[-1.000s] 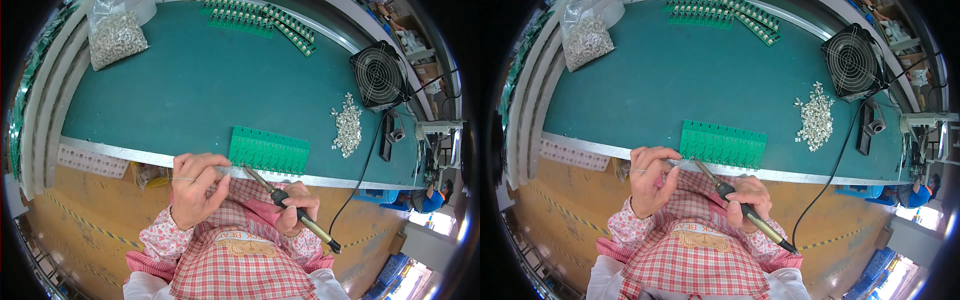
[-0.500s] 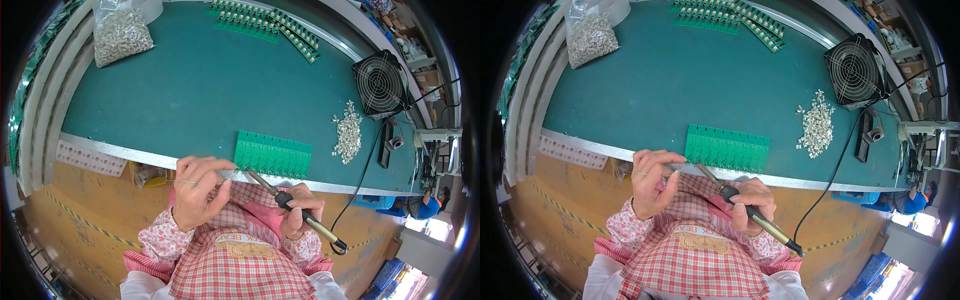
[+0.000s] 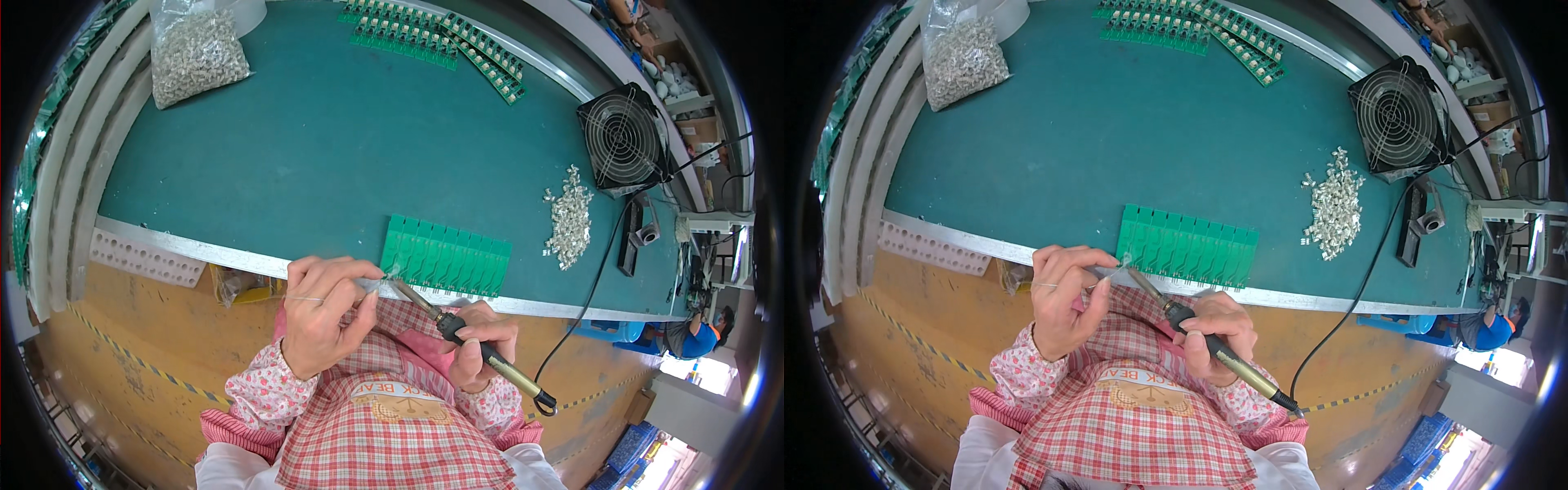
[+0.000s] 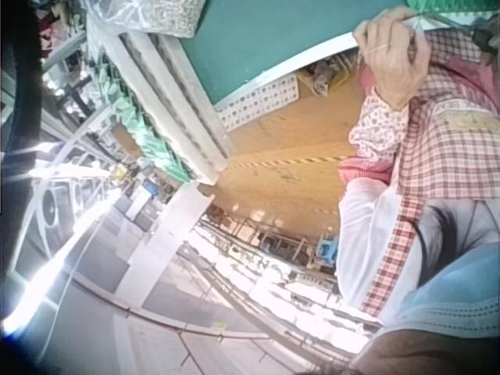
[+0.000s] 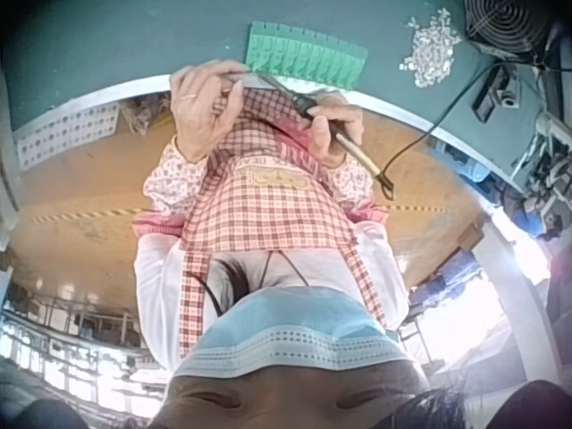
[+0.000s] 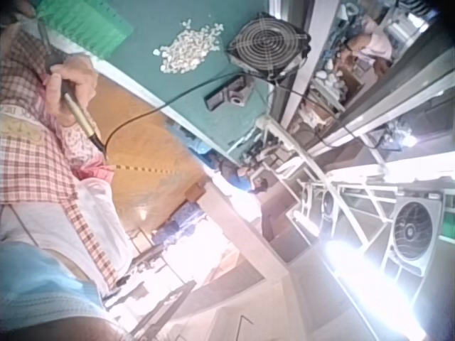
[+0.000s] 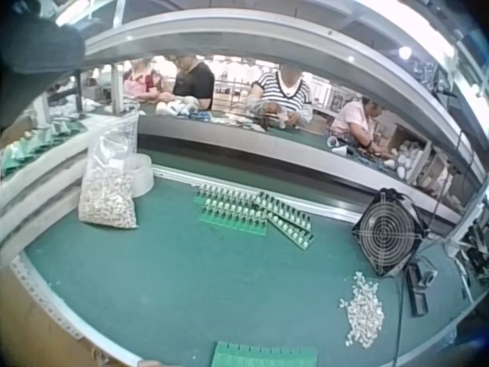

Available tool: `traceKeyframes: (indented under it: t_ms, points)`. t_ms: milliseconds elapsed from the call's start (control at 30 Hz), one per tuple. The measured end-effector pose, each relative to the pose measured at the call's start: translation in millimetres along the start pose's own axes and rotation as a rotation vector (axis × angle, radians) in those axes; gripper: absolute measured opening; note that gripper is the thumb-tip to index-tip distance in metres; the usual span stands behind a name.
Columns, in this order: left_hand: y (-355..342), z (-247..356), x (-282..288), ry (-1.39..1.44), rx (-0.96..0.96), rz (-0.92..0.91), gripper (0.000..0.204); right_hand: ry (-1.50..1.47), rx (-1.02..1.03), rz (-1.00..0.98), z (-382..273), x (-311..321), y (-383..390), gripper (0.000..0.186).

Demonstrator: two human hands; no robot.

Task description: The person solders components onto a circuit board strip using a soldering iron and wire, then inserts small electrical components onto another circuit board strip by hand.

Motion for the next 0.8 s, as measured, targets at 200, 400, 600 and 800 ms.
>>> traceKeyframes:
  t_ms: [200,400,600,800]
  points:
    - [-1.0,0.5,1.4,-0.003,0.001,0.014,0.019,0.014,-0.025,-0.004,1.1,0.3,2.8,0.010]
    - [-1.1,0.5,3.2,0.015,0.009,0.033,0.019,0.025,0.005,0.004,-3.7,-2.8,1.1,0.010]
    - [-3.7,2.5,5.8,0.006,0.003,0.040,0.017,0.032,0.005,-0.009,-6.4,-4.0,0.0,0.009]
    - [-6.4,-1.2,12.9,0.055,0.099,0.082,0.015,0.079,0.022,0.076,-9.3,13.1,-2.0,0.012]
Point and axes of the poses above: each hand's wrist, its own y-axis away from the middle knuckle, its own x-axis out of the back of the hand, z = x × y, the point moved 9 cm from there along -y, towards the middle knuckle, and after that the axes turned 15 degrees about z, right-handed, at the moved point
